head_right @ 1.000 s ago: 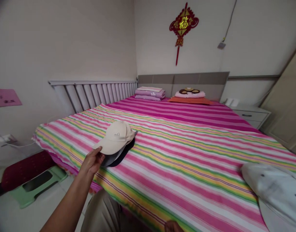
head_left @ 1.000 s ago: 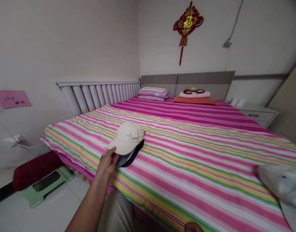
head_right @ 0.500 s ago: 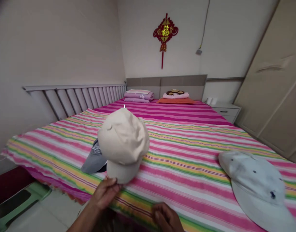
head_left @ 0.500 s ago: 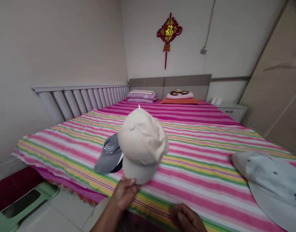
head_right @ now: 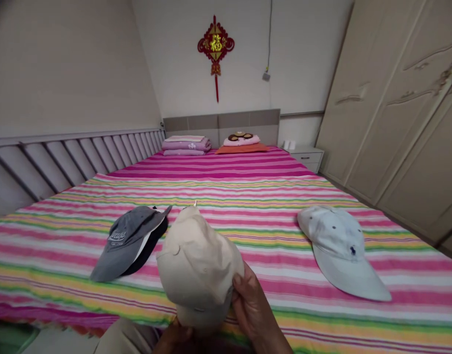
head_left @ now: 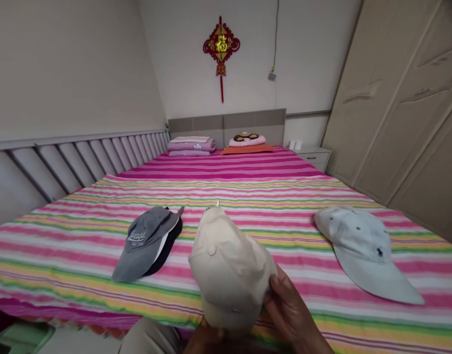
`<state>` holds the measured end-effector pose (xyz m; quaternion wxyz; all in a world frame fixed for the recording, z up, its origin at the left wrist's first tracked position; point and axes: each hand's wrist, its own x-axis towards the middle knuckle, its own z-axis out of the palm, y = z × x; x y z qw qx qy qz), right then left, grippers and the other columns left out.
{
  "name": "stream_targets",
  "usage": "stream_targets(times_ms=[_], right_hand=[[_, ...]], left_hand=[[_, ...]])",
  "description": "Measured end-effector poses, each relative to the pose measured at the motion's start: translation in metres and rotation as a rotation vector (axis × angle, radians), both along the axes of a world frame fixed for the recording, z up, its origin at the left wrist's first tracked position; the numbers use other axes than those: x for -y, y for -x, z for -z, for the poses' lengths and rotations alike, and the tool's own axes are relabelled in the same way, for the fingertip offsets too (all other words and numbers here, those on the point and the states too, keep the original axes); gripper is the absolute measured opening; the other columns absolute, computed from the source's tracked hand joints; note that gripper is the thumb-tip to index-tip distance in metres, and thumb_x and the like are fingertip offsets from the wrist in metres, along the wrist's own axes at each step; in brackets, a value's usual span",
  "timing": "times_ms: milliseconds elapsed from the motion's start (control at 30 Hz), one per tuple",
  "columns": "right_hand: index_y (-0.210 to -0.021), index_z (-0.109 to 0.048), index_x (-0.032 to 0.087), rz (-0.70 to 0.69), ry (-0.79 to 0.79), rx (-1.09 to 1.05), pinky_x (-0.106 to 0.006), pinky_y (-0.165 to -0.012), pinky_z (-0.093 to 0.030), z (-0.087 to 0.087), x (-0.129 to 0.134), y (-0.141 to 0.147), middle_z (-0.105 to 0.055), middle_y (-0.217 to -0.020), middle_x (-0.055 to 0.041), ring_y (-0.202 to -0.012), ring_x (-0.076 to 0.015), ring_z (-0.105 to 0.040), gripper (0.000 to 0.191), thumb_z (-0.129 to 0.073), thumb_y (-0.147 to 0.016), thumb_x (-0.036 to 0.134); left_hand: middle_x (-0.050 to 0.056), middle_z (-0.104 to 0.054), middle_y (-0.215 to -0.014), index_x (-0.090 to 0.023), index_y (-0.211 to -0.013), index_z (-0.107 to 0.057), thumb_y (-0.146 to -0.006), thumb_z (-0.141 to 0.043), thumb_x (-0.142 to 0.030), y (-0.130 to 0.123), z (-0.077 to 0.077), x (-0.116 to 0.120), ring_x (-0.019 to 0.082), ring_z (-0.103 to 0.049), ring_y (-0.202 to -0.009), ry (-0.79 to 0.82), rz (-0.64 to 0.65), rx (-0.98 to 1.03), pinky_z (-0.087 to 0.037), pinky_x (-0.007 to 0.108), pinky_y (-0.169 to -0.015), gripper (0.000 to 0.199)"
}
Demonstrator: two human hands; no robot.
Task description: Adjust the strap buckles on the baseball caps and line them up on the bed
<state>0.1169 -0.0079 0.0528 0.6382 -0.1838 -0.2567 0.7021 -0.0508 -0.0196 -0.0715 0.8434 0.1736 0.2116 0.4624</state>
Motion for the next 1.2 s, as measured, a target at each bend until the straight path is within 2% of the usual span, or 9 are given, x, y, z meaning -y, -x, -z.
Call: stream_targets(times_ms=[133,267,433,500,567,667,867,1000,1200], right_hand=[[-0.099,-0.064,0.02,0.002,0.071,-0.024,-0.039,-0.082,-0.046,0.002,0.004,-0.007,-0.071,-0.087,-0.0075,-0.087,-0.0263,-0.063,0.039,-0.073,-0.061,0.025],[-0.104,-0.062,0.022,0.057,0.155,-0.017,-0.039,-0.082,-0.046,0.007,0.009,-0.016,-0.072,-0.081,-0.006,-0.081,-0.0261,-0.065,0.047,-0.074,-0.058,0.023],[-0.103,-0.062,0.019,0.009,0.202,-0.003,-0.042,-0.08,-0.047,0.016,0.019,-0.025,-0.072,-0.08,-0.0089,-0.078,-0.0284,-0.066,0.047,-0.075,-0.058,0.022],[-0.102,-0.063,0.019,0.021,0.214,-0.005,-0.042,-0.08,-0.047,0.019,0.022,-0.029,-0.072,-0.079,-0.0086,-0.077,-0.0282,-0.066,0.047,-0.075,-0.057,0.021],[-0.102,-0.063,0.02,0.055,0.223,-0.004,-0.042,-0.08,-0.047,0.02,0.025,-0.033,-0.072,-0.08,-0.0083,-0.075,-0.0278,-0.067,0.048,-0.076,-0.056,0.02],[-0.101,-0.064,0.02,0.086,0.248,0.014,-0.043,-0.081,-0.047,0.022,0.029,-0.04,-0.072,-0.08,-0.0087,-0.075,-0.0285,-0.066,0.049,-0.077,-0.053,0.021],[-0.098,-0.065,0.021,0.099,0.271,0.087,-0.042,-0.078,-0.048,0.039,0.043,-0.055,-0.072,-0.077,-0.0097,-0.075,-0.0302,-0.066,0.052,-0.079,-0.048,0.025],[-0.091,-0.067,0.023,0.059,0.273,0.142,-0.039,-0.075,-0.05,0.048,0.054,-0.065,-0.072,-0.078,-0.0095,-0.075,-0.0293,-0.066,0.048,-0.08,-0.046,0.032],[-0.092,-0.067,0.02,-0.016,0.297,0.207,-0.041,-0.072,-0.05,0.04,0.067,-0.064,-0.072,-0.074,-0.0099,-0.073,-0.0305,-0.066,0.048,-0.079,-0.047,0.031]], left_hand=[[0.008,-0.07,-0.083,-0.017,-0.088,-0.068,-0.054,-0.072,-0.016,0.011,-0.003,0.001,0.029,-0.062,-0.089,0.008,-0.016,-0.003,-0.042,0.041,-0.087,0.034],[0.006,-0.071,-0.078,-0.016,-0.08,-0.069,-0.058,-0.072,-0.026,0.025,-0.015,-0.011,0.024,-0.064,-0.082,0.075,-0.083,-0.036,-0.042,0.036,-0.087,0.024],[0.007,-0.071,-0.074,-0.012,-0.079,-0.069,-0.057,-0.072,-0.041,0.031,-0.044,-0.033,0.026,-0.063,-0.085,0.114,0.062,-0.121,-0.041,0.037,-0.088,0.036],[0.008,-0.071,-0.073,-0.012,-0.08,-0.069,-0.059,-0.07,-0.045,0.029,-0.057,-0.041,0.028,-0.061,-0.091,0.08,0.106,-0.153,-0.04,0.04,-0.089,0.039],[0.008,-0.071,-0.072,-0.013,-0.078,-0.068,-0.06,-0.07,-0.04,0.025,-0.069,-0.047,0.028,-0.061,-0.092,0.026,0.077,-0.179,-0.039,0.041,-0.09,0.032],[0.008,-0.07,-0.073,-0.013,-0.079,-0.068,-0.06,-0.072,-0.032,0.018,-0.086,-0.053,0.026,-0.062,-0.09,-0.098,0.021,-0.18,-0.039,0.038,-0.09,0.027],[0.009,-0.07,-0.077,-0.013,-0.089,-0.067,-0.061,-0.071,-0.025,0.006,-0.112,-0.056,0.023,-0.064,-0.082,-0.261,0.075,-0.15,-0.044,0.033,-0.082,0.031],[0.01,-0.07,-0.077,-0.01,-0.09,-0.066,-0.061,-0.069,-0.019,0.004,-0.117,-0.051,0.021,-0.064,-0.073,-0.292,0.152,-0.159,-0.046,0.03,-0.073,0.031],[0.007,-0.066,-0.064,-0.008,-0.078,-0.067,-0.054,-0.073,-0.018,0.01,-0.117,-0.047,0.013,-0.059,-0.056,-0.312,0.174,-0.245,-0.042,0.021,-0.056,0.027]])
